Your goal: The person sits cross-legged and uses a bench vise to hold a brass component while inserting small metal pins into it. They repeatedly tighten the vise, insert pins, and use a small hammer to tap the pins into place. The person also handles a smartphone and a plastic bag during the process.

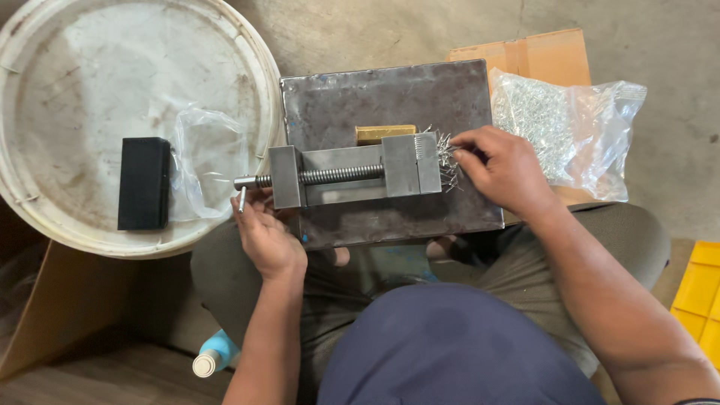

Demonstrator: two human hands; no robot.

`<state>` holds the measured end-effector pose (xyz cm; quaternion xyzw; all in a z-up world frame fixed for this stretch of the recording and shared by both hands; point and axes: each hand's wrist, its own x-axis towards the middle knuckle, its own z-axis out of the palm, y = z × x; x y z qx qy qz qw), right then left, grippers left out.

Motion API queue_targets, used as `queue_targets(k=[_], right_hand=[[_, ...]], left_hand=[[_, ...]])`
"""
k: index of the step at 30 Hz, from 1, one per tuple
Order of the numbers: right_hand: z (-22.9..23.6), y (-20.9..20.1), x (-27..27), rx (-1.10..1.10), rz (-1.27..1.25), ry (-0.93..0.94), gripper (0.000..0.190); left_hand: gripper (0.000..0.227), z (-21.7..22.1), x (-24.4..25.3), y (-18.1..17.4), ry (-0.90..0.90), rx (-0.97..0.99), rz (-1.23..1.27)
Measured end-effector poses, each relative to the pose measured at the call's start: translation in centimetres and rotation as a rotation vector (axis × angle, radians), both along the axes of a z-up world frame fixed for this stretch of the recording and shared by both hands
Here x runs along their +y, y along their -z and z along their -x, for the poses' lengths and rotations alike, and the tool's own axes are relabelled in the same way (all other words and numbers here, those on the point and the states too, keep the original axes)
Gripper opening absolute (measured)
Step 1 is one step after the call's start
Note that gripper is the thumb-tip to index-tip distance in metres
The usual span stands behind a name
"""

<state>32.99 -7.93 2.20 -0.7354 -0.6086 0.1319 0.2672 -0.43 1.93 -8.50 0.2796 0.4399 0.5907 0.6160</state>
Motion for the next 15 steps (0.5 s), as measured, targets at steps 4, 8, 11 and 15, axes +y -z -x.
queue_targets(k=[4,8,11,15], right_hand=[[0.1,-0.4,0.6,-0.041,-0.029,-0.069,0.018],[0.1,-0.3,0.8,-0.104,0.023,-0.054,0.014],[0.2,0.1,0.8,-0.146,-0.011,-0.054,0.01],[-0.4,0.6,0.4,0.001,-0.026,-0.007,0.011]], left_hand=[[0.047,-0.1,-1.5,0.0,0.063,-0.03,-0.061],[0.042,-0.6,-3.7,-1.5,0.046,0.017,-0.048],[0.038,-0.6,-5.4,-2.5,0.081,-0.016,-0.133],[0.034,-1.0,-8.1,-3.3,0.077,0.065,-0.2]])
